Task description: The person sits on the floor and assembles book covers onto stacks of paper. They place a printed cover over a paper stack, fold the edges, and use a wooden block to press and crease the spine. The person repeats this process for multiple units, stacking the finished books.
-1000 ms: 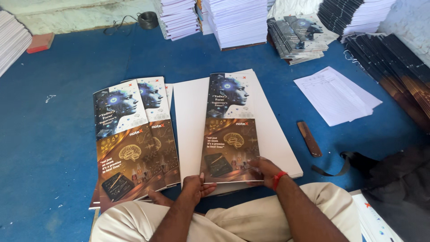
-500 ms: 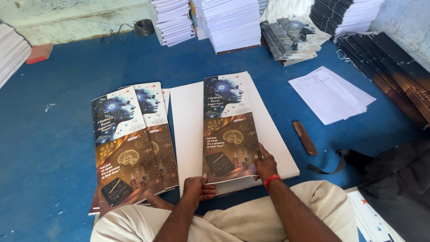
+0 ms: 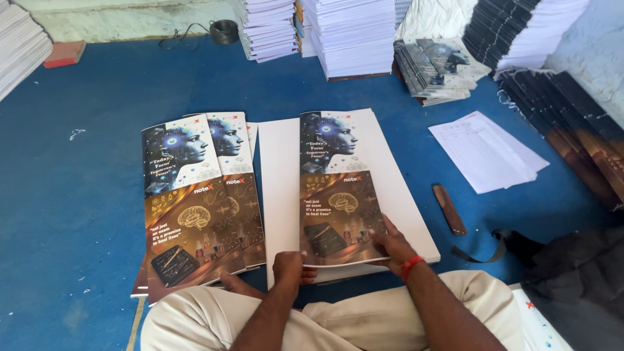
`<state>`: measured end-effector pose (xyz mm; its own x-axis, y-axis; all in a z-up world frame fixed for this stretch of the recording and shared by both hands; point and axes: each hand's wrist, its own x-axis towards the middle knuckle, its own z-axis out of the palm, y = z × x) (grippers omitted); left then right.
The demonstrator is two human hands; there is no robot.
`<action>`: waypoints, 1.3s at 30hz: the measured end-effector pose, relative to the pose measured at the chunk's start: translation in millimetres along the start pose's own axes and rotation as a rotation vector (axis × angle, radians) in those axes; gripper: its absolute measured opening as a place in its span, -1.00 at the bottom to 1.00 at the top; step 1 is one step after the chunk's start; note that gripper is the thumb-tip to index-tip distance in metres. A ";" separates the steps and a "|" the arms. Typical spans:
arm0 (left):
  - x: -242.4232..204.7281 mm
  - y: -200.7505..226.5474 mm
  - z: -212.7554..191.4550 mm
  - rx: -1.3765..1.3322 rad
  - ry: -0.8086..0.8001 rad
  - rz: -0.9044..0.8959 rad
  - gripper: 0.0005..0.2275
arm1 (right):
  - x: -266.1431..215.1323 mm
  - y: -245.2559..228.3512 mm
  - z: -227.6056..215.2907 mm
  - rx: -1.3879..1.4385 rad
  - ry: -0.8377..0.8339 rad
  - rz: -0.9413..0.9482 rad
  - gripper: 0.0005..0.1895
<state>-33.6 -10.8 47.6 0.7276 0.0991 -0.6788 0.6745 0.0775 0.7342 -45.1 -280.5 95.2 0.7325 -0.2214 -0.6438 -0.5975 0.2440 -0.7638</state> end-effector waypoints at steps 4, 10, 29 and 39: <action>4.8 -4.8 4.6 0.039 0.001 0.034 -0.75 | 16.2 11.0 3.4 -0.117 -0.006 -0.351 -0.12; 13.8 -8.8 14.5 -0.359 -0.174 -0.047 -0.43 | -3.6 -16.6 9.5 -0.004 0.009 -0.362 -0.13; 0.3 -3.9 20.5 -0.494 -0.100 -0.150 -0.51 | 6.5 2.8 205.3 0.038 -0.266 -0.064 -0.41; -39.3 32.7 8.6 -0.364 -0.057 -0.233 -0.48 | -14.5 -16.3 231.4 -0.199 -0.303 -0.050 -0.32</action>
<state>-39.1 -20.6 98.2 0.5736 -0.0166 -0.8190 0.7408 0.4370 0.5101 29.4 -62.8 127.7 0.8077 0.0684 -0.5856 -0.5888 0.0448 -0.8070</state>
